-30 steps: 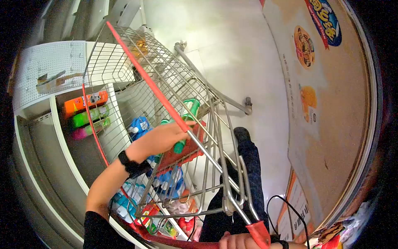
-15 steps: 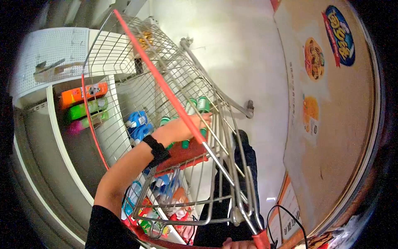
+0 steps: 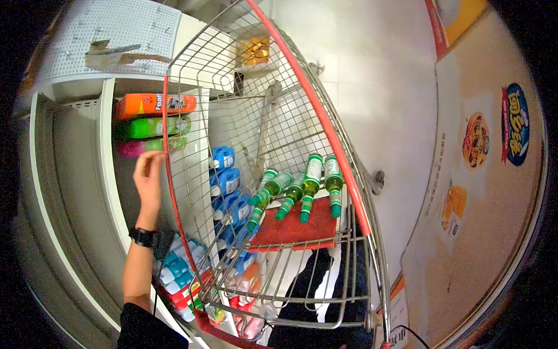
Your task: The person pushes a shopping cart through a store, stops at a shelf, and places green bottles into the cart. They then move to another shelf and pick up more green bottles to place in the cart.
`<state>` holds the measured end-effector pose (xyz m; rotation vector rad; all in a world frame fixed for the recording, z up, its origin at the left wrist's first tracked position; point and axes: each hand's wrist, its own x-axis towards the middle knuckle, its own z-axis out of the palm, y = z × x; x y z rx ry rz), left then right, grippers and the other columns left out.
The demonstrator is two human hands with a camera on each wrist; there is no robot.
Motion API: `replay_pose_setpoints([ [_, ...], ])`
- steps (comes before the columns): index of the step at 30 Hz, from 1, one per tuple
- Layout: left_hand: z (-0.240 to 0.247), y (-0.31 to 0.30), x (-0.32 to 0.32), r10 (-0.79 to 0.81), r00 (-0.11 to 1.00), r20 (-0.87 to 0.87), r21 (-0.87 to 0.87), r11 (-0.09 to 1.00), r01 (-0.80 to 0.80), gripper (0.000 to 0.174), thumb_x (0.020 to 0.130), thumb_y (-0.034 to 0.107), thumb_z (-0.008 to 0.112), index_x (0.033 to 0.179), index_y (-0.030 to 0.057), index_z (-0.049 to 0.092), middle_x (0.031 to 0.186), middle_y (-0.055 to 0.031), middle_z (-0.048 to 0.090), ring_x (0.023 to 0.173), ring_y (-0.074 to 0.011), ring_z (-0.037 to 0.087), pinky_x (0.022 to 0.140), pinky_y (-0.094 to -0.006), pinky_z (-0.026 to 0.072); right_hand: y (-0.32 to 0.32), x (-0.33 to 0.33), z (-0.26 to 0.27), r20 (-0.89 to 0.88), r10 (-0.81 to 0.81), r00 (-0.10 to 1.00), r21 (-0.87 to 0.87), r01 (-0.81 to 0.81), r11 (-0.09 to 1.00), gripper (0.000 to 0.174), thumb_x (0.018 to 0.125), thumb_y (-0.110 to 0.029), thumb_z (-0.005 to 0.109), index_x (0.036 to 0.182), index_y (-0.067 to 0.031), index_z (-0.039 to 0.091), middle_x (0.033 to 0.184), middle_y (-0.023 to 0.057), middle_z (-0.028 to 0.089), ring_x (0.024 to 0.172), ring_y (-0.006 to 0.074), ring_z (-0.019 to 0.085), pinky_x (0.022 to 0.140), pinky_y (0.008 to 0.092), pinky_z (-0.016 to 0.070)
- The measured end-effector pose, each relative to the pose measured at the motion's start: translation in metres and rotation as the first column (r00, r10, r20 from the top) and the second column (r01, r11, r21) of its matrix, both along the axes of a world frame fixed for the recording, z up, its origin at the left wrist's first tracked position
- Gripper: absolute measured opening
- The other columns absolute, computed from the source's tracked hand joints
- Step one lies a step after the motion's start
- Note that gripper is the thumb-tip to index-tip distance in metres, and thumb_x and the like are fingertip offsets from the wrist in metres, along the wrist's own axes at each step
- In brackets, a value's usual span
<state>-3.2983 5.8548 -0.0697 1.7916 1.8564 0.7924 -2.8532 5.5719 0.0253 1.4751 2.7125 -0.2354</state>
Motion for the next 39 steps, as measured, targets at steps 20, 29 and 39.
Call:
replay_pose_setpoints([
  [20,-0.129,0.040,-0.202,0.403,0.806,-0.434,0.337,0.902,-0.270,0.051,0.076,0.012,0.074,0.119,0.0052,0.048,0.116,-0.0186,0.047,0.116,-0.0354,0.040,0.100,-0.0431,0.0311,-0.004,-0.021,0.005,-0.042,-0.117,0.992,-0.161,0.109,0.981,0.019,0.081,-0.010,0.055,0.063,-0.0112,0.049,0.055,0.0018,0.042,0.047,0.0161,0.045,0.045,0.0289,0.0359],
  [29,-0.131,0.043,-0.178,0.414,0.860,-0.298,0.305,0.895,-0.325,0.044,0.080,0.014,0.071,0.111,0.0037,0.041,0.104,-0.0211,0.055,0.096,-0.0385,0.055,0.086,-0.0441,0.0414,-0.019,-0.019,0.000,-0.076,-0.095,0.993,-0.057,0.091,0.994,0.022,0.083,-0.014,0.057,0.063,-0.0109,0.047,0.056,0.0018,0.042,0.049,0.0166,0.046,0.048,0.0296,0.0389],
  [39,-0.008,-0.088,-0.085,0.338,0.940,-0.046,0.267,0.911,-0.315,0.039,0.083,0.009,0.066,0.117,0.0019,0.048,0.112,-0.0190,0.057,0.107,-0.0341,0.053,0.092,-0.0412,0.0410,-0.048,-0.011,-0.004,-0.042,-0.134,0.990,-0.004,0.134,0.991,0.016,0.066,-0.022,0.061,0.060,-0.0168,0.047,0.052,-0.0043,0.046,0.049,0.0131,0.053,0.047,0.0283,0.0384],
])
